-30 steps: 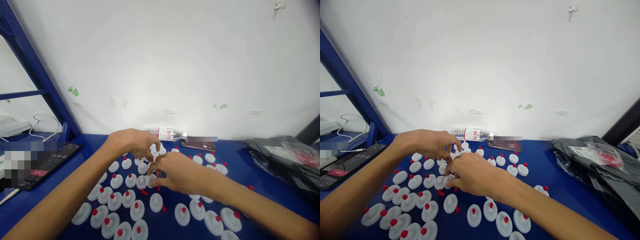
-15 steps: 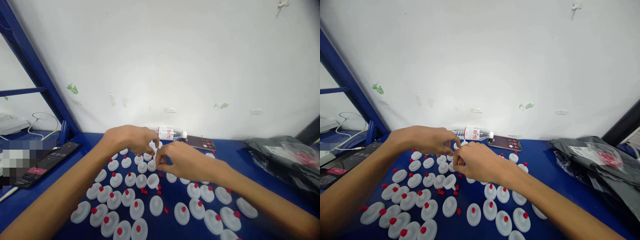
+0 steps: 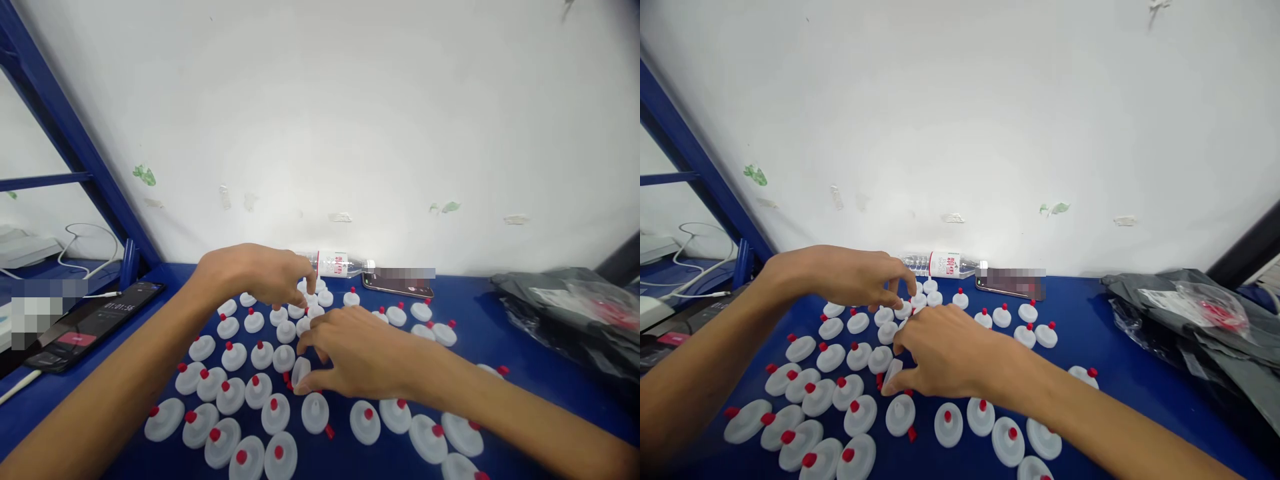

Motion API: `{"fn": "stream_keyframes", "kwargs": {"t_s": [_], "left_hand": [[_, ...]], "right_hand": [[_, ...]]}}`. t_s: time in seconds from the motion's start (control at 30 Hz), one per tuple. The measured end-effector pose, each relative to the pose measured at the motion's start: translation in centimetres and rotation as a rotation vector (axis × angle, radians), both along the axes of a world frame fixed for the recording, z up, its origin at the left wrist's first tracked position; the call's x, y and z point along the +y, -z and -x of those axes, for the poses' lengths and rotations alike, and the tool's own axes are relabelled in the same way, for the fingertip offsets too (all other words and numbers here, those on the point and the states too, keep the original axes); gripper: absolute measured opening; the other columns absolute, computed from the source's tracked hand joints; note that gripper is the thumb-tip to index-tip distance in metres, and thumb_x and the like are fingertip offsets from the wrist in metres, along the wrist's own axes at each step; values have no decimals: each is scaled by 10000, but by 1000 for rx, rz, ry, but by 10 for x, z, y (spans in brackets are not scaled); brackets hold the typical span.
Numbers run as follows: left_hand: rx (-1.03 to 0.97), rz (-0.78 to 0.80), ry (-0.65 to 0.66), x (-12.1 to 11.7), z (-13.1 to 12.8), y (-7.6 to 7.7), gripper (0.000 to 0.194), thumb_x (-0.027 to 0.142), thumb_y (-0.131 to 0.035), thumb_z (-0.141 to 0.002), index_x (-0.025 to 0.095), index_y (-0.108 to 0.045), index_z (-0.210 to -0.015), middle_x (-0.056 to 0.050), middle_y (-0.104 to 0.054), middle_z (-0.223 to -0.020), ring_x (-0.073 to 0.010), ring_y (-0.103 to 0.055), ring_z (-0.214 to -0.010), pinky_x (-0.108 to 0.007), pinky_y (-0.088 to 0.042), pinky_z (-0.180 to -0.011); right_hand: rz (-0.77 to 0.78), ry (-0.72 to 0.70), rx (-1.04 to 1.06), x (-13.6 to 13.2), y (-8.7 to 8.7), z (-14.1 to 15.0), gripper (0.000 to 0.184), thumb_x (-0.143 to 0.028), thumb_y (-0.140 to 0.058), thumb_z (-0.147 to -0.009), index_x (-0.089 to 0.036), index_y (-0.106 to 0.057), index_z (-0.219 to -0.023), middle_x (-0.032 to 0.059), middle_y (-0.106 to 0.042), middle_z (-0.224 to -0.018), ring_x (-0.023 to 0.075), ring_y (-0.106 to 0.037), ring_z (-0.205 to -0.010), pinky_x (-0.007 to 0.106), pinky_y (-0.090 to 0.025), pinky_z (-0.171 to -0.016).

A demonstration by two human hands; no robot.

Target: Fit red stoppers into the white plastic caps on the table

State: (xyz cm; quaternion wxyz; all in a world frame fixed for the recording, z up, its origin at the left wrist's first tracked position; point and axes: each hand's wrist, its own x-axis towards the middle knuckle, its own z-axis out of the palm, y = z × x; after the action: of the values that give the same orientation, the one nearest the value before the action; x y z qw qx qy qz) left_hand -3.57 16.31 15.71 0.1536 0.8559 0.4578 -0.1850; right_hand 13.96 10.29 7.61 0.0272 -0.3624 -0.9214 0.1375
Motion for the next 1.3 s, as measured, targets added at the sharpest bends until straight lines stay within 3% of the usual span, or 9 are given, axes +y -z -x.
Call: {"fn": "stream_keyframes", "kwargs": {"t_s": [0.17,0.33,0.47,0.67,0.83,0.9,1.0,1.13,1.3], "left_hand": [[-12,-10,14,1,1,-1,399,408,-580,-913,295,-653,-1288,-74,-802,-980,-243,-722,-774,-291,-482,-583],[-126,-27,83,2,1,-8,321,391,-519,-956,244,-731,-1148,-74,-789,-931,-211,-708,-744,-262,-477,-569],[-313,10,148,-1,-4,-14,471,530,-401,-1035,216,-734,-1150,-63,-788,-1030,-153,-706,-751,-233,-527,-640],[-581,-56,64,-5,-7,-19,368,521,-656,-908,180,-768,-992,-37,-785,-823,-147,-710,-669,-214,-522,-568],[-546,-217,-28,1,3,-23,292,454,-607,-915,224,-773,-987,-21,-785,-807,-181,-739,-702,-272,-542,-599],[-516,-309,-83,3,7,-25,305,465,-610,-901,245,-758,-1051,-20,-789,-815,-199,-743,-706,-291,-534,-590],[-503,-354,-128,4,11,-28,327,486,-650,-862,247,-740,-1066,-26,-797,-850,-206,-743,-712,-295,-524,-583],[-485,-328,-132,1,9,-29,350,479,-702,-819,234,-737,-1066,-35,-801,-869,-211,-743,-742,-293,-512,-602],[-462,-312,-112,1,6,-28,403,500,-698,-833,223,-749,-1122,-63,-809,-920,-226,-744,-810,-299,-492,-646]], "right_hand": [[-43,-31,18,-2,9,4,365,-544,-668,-957,-200,-749,-1049,36,-770,-929,211,-676,-784,329,-391,-609],[-18,224,131,6,-21,-13,391,-556,-730,-889,-219,-754,-1087,44,-793,-968,229,-710,-824,338,-466,-673],[-37,407,281,11,-41,-24,317,-447,-758,-867,-244,-725,-1108,11,-789,-901,192,-720,-744,299,-485,-615],[-256,474,468,11,-44,-28,288,-470,-756,-874,-296,-691,-1093,-38,-785,-918,168,-712,-710,294,-493,-609],[-278,522,388,10,-46,-32,477,-450,-783,-868,-271,-589,-1264,-20,-790,-999,170,-709,-679,301,-485,-598],[-232,470,210,10,-44,-30,293,-388,-773,-891,-269,-685,-1144,-24,-794,-932,171,-695,-656,299,-447,-582],[-90,205,-24,8,-34,-24,98,-266,-766,-904,-287,-782,-998,-23,-802,-899,191,-719,-759,299,-424,-631],[-19,-10,-106,2,-11,-16,183,-208,-761,-896,-251,-784,-1073,24,-796,-1011,233,-718,-939,313,-410,-697],[44,-33,-159,0,3,-8,247,-3,-648,-807,-211,-754,-886,-1,-761,-884,156,-655,-765,280,-323,-602]]}}
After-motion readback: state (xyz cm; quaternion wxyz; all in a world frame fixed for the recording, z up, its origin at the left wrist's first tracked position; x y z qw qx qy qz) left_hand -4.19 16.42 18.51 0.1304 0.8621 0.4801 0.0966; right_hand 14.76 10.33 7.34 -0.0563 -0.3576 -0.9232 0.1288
